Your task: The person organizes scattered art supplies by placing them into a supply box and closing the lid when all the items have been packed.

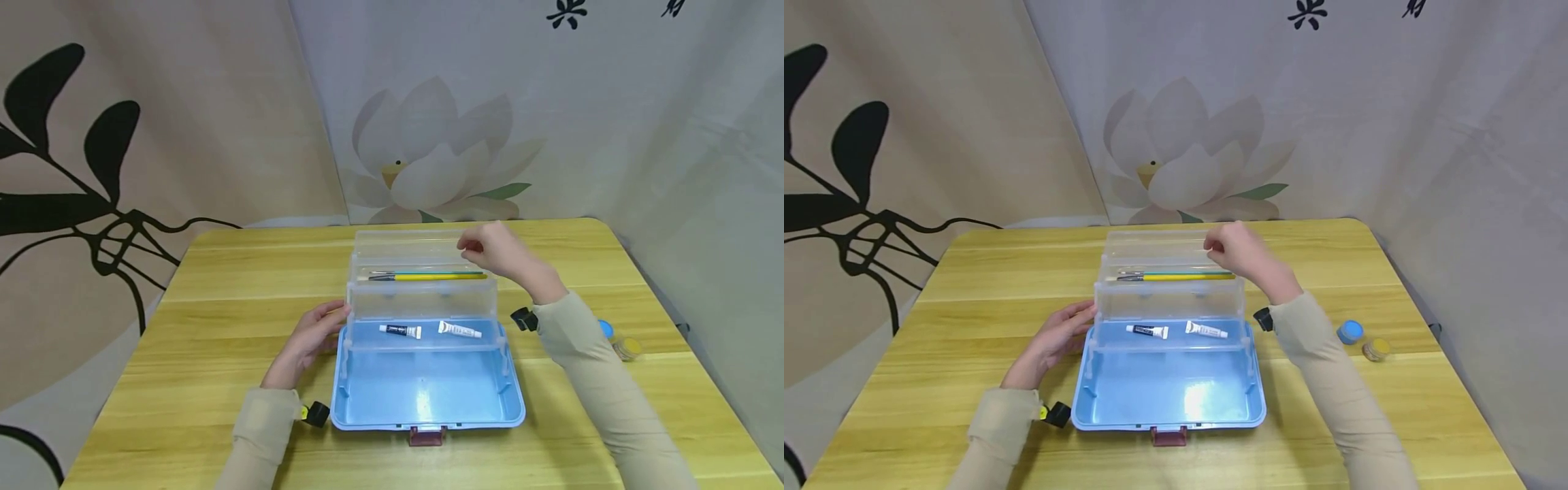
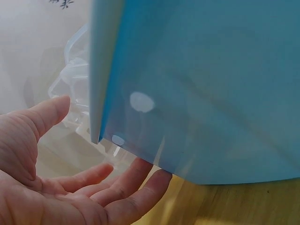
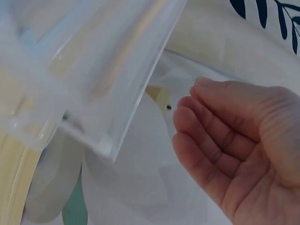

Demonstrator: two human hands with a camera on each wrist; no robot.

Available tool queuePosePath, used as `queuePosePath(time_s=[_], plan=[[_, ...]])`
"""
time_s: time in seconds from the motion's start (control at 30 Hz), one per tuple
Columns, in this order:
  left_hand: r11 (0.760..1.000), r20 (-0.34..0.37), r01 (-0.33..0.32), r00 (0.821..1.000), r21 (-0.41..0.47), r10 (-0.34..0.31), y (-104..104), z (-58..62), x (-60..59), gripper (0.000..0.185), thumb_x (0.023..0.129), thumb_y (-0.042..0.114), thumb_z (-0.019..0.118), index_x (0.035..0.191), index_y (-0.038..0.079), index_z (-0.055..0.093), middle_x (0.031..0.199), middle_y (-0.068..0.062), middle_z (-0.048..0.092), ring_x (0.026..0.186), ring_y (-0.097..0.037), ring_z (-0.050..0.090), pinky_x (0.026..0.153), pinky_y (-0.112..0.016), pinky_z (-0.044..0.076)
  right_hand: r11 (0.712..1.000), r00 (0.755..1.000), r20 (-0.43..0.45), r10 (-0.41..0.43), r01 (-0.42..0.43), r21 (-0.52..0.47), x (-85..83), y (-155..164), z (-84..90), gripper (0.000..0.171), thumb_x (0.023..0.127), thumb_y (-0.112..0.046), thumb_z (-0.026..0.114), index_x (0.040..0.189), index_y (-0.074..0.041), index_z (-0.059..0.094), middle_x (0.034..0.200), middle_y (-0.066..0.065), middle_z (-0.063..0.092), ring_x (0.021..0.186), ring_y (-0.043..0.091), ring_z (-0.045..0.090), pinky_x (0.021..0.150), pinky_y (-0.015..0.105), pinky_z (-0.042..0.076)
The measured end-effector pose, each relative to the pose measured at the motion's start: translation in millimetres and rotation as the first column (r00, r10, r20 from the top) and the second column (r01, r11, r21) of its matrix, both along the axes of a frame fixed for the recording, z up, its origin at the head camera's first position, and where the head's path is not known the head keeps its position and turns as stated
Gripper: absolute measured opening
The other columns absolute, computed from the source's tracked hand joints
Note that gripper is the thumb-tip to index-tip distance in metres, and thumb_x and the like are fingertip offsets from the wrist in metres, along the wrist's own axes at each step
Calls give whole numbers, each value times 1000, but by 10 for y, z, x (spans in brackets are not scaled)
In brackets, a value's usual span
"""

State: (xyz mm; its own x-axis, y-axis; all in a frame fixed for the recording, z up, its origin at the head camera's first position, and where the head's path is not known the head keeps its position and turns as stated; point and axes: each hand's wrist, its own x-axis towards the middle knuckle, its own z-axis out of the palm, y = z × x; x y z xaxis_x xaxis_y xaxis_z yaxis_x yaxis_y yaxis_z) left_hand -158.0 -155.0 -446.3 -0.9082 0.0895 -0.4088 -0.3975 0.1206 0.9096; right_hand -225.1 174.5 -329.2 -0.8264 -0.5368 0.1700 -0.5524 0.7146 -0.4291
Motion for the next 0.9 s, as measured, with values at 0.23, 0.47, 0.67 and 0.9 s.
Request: queuePosePath(time_s=[0.23, 0.47, 0.67, 0.9], plan=[[1000, 6, 6, 1000, -5, -6, 2, 4, -2, 72, 86, 49, 63, 138, 5, 40, 131, -19, 51, 109, -30, 56, 90, -43, 48, 998, 998, -14, -59, 59, -4, 37, 273, -11, 8, 83, 1, 67, 91, 4, 69, 83, 13, 68, 72, 23, 62, 68, 39, 52], [1000, 8, 9, 1000, -3, -9, -4, 16, 0, 72, 86, 49, 62, 139, 5, 39, 131, -20, 51, 108, -29, 57, 90, -43, 48, 991, 990, 21, -137, 136, 8, 66, 576, -82, 9, 85, -1, 65, 92, 4, 68, 80, 12, 66, 72, 23, 60, 67, 39, 50], [1000, 2, 15, 1000, 1, -15, -2, 20, -5, 71, 87, 47, 62, 138, 4, 39, 130, -21, 51, 109, -30, 57, 90, -44, 47, 983, 983, 8, -183, 182, 15, 141, 891, -182, 8, 85, 0, 65, 91, 5, 67, 77, 10, 65, 68, 21, 58, 65, 38, 48], [1000, 5, 21, 1000, 1, -21, 2, 43, -5, 72, 88, 47, 61, 139, 3, 38, 132, -22, 50, 109, -29, 57, 89, -43, 48, 962, 963, 22, -269, 268, 43, 293, 1247, -320, 9, 84, -3, 66, 90, 5, 68, 76, 8, 64, 68, 21, 58, 64, 38, 47]])
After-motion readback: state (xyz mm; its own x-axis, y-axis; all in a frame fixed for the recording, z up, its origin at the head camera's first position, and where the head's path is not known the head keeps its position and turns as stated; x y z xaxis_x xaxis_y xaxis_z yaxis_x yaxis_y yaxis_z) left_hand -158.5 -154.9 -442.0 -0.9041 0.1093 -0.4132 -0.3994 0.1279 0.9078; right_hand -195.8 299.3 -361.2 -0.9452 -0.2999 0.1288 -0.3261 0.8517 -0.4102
